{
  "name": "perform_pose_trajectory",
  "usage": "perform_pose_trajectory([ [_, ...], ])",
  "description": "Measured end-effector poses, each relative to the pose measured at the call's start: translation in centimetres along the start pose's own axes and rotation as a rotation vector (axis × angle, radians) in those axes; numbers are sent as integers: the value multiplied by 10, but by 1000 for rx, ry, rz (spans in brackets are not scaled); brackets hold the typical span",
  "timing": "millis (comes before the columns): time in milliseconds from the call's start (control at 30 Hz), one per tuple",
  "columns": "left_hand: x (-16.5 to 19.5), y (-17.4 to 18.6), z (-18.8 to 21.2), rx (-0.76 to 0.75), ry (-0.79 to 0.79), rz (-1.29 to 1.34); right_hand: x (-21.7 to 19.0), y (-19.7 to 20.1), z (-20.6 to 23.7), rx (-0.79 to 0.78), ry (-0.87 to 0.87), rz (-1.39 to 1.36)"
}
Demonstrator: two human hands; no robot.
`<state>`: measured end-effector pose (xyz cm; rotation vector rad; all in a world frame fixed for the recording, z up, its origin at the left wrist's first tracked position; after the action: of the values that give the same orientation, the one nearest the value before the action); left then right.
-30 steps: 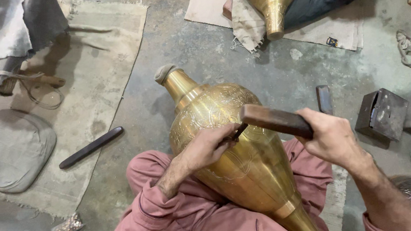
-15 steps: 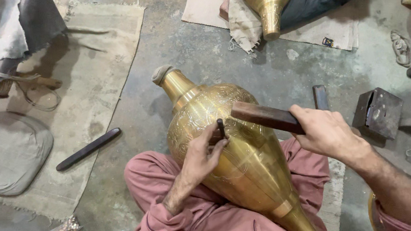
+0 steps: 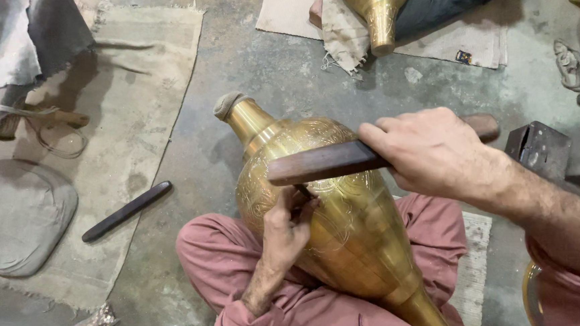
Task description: The person sits on the floor holding a large brass vessel between their legs and decorates its surface with incised patterns. They hold a small chisel against the brass with one hand and strike it with a wooden mallet in the other hand, repositioning the chisel repeatedly to work across the vessel's decorated area.
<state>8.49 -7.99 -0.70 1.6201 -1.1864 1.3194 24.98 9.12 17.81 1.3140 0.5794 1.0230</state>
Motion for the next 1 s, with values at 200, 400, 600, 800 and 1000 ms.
perform_pose_trajectory([
  [200, 7, -14, 12, 207, -38, -92, -19, 22, -13, 14, 104, 130],
  [400, 1, -25, 26, 378, 59, 106, -31, 16, -12, 51, 173, 228],
  [600, -21, -41, 35, 538, 24, 234, -35, 7, -25, 9, 159, 436],
  [800, -33, -39, 42, 502, -117, 105, -56, 26, -13, 162, 269, 324],
  [1000, -23, -32, 34, 417, 27, 111, -54, 33, -17, 76, 289, 295],
])
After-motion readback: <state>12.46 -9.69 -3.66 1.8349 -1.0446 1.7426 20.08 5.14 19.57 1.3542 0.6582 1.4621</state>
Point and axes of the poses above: each hand's wrist, its own z-axis away from the middle knuckle, its own y-axis out of the back of the hand, x = y × z, the point moved 1 cm from there along -z, towards the middle knuckle, and after that the axes turned 14 degrees about z, right-handed, at the moved point
